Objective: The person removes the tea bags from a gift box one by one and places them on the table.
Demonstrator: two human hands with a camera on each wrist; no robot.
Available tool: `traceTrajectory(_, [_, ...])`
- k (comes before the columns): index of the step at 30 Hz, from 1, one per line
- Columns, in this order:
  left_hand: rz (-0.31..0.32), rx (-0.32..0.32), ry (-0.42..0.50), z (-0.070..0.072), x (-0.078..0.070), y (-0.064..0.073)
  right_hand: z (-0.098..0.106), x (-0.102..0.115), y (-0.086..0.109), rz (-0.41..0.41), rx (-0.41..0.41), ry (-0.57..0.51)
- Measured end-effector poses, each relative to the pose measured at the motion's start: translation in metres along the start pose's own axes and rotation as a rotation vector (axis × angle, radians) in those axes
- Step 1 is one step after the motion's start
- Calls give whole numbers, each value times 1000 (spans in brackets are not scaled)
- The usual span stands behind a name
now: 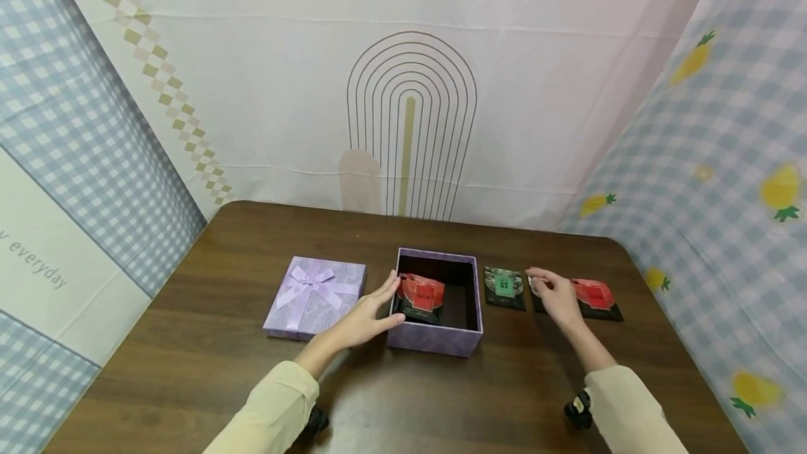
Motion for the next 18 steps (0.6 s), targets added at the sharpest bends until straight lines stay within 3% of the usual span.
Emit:
traceTrajectory(6, [3,2,8,1,-2,0,-12,17,4,95,6,-35])
traceTrajectory(18, [9,1,3,0,-1,1,-26,50,17,187,42,-112])
Point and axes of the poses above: each hand's wrist, its own y-axis away from the middle knuckle, its own z-axis out of the back of the hand, x = y × z, the point moved 4 cm from there along -y, towards the middle knuckle, and after that the axes turned 10 degrees about -x, right-handed, at the moved point
